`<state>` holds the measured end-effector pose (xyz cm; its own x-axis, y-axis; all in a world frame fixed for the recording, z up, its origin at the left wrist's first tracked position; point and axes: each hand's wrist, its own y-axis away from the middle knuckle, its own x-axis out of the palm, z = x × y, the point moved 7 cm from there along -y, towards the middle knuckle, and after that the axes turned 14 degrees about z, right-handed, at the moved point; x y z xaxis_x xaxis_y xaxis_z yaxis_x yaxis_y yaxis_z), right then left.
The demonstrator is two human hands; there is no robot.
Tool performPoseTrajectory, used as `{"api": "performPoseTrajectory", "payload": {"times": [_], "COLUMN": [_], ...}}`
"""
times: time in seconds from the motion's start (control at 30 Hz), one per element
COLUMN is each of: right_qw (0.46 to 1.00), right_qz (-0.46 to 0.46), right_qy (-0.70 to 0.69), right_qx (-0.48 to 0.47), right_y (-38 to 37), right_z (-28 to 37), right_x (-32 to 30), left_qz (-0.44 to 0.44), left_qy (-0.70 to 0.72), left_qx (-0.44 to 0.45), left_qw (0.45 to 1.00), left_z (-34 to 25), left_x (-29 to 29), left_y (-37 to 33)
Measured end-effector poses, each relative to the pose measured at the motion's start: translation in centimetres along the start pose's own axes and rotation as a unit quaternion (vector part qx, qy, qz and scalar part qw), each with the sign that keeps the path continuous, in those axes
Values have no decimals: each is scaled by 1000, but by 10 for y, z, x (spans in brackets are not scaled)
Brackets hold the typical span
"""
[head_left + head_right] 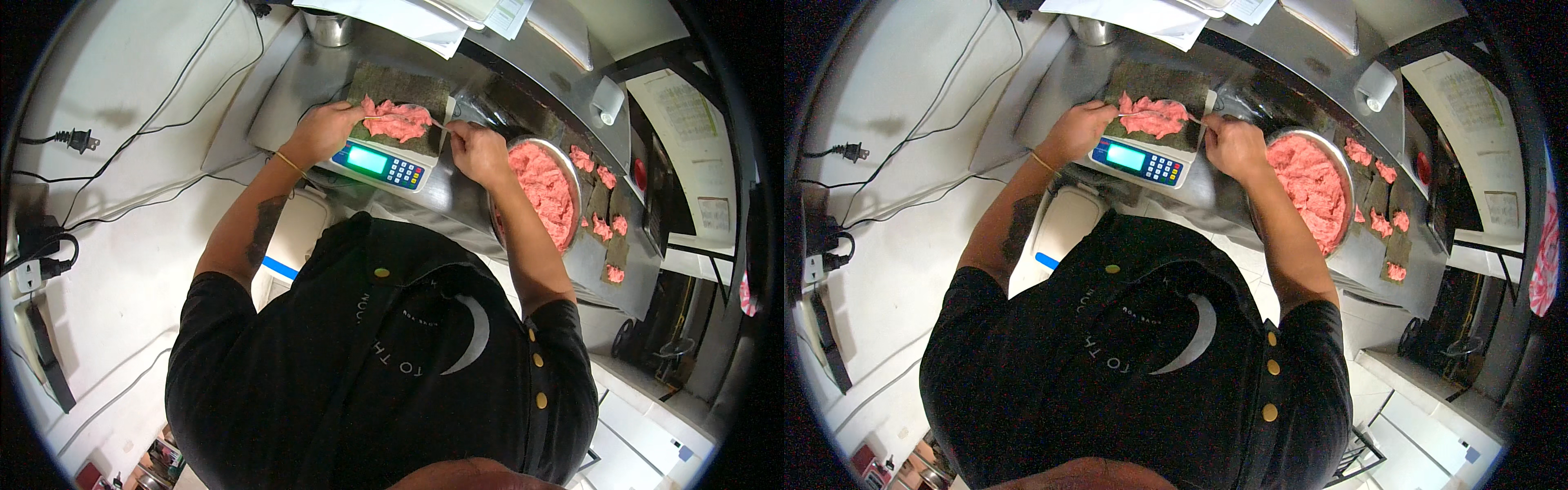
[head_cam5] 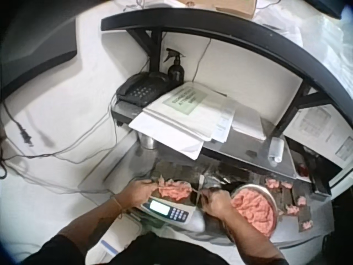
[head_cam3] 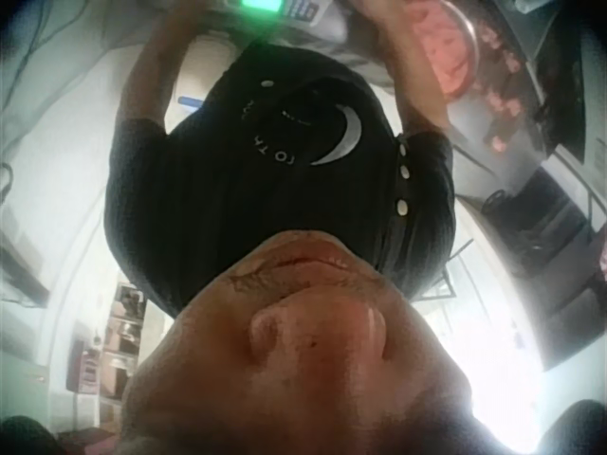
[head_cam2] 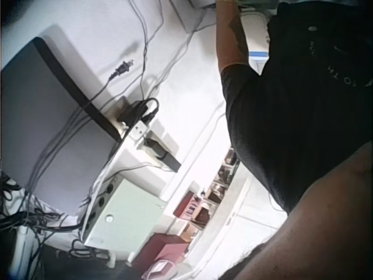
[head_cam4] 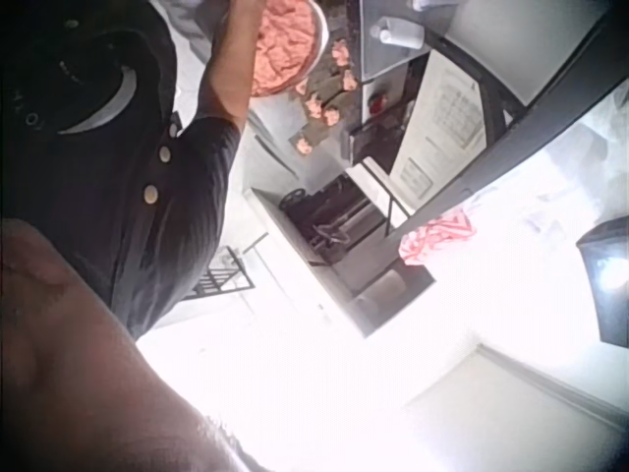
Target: The person scoops pink meat paste from a metal bowl using spoons, portions it onto green leaves placed on a digital scale, and moves the finished items to a stack on a stainless steel counter.
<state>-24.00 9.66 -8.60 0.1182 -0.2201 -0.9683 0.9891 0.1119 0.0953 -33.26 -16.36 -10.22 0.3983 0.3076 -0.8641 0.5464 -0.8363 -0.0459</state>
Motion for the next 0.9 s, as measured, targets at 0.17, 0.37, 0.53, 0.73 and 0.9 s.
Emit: {"api": "performPoseTrajectory", "payload": {"times": [0.17,0.37,0.53,0.73,0.9], "right_qw": [999,983,933,823,784], "right_qz": [28,81,202,312,248], "right_qy": [-12,-166,-298,-471,-568], "right_qx": [-14,-12,-19,63,30], "right_y": [-4,-32,-53,-47,-37], "right_z": [6,-29,-44,-30,-20], "right_x": [-10,6,19,5,-8], "left_qz": [1,1,12,21,-23], "left_qy": [-56,-78,-86,-97,-103], "left_qx": [-2,-12,-12,7,45], "left_qw": [998,997,996,995,993], "left_z": [7,3,0,-2,-9], "left_x": [7,4,3,4,4], "left_y": [-8,-12,-10,-11,-13]}}
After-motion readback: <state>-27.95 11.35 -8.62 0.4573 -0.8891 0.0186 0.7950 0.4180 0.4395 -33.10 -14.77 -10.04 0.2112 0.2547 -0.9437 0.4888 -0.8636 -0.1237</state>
